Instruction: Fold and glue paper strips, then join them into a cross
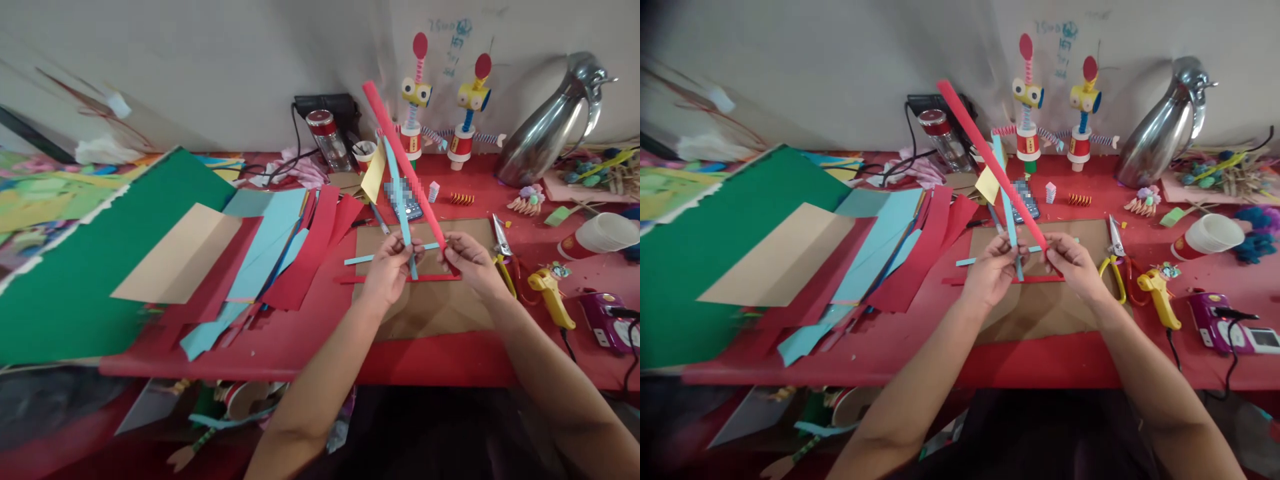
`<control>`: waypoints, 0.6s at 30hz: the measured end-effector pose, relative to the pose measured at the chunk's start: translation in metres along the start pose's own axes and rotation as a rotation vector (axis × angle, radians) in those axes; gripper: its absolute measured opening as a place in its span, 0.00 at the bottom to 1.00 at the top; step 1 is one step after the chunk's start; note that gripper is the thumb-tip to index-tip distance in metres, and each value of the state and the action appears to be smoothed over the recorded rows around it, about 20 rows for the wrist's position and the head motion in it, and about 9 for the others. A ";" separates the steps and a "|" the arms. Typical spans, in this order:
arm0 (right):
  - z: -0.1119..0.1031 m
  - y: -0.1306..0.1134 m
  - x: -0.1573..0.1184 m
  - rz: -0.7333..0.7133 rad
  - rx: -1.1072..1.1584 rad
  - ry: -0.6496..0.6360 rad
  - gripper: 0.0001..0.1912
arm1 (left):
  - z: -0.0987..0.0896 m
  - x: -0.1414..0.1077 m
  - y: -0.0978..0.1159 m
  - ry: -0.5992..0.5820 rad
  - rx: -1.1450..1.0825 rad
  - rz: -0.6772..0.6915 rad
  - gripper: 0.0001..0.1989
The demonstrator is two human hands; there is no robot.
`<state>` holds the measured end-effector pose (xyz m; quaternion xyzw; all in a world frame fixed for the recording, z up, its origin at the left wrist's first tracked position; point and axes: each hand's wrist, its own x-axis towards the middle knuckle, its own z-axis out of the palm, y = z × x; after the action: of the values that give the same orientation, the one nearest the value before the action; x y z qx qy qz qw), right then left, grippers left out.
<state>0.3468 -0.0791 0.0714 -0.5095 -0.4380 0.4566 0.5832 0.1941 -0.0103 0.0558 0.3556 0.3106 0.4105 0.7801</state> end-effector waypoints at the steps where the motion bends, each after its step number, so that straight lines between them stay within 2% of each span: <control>1: 0.001 0.001 0.000 0.009 0.023 -0.007 0.22 | 0.003 -0.001 -0.003 -0.031 -0.006 -0.038 0.15; 4: 0.002 0.005 0.001 0.017 0.063 0.043 0.18 | 0.003 -0.001 -0.012 -0.076 0.027 -0.070 0.19; 6: 0.001 0.009 0.002 0.021 0.031 0.062 0.16 | -0.001 0.000 -0.016 -0.085 0.077 -0.037 0.18; 9: 0.001 0.016 0.002 0.053 -0.084 0.019 0.14 | -0.007 -0.001 -0.019 -0.104 0.112 0.002 0.17; 14: 0.008 0.023 0.000 0.091 -0.130 -0.145 0.11 | -0.001 -0.007 -0.023 -0.197 0.073 -0.185 0.20; 18: 0.005 0.021 -0.001 0.075 -0.173 -0.091 0.10 | -0.001 -0.007 -0.017 -0.141 0.042 -0.190 0.20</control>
<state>0.3394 -0.0781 0.0511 -0.5528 -0.4822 0.4612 0.4992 0.1969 -0.0232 0.0424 0.3687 0.2956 0.3018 0.8280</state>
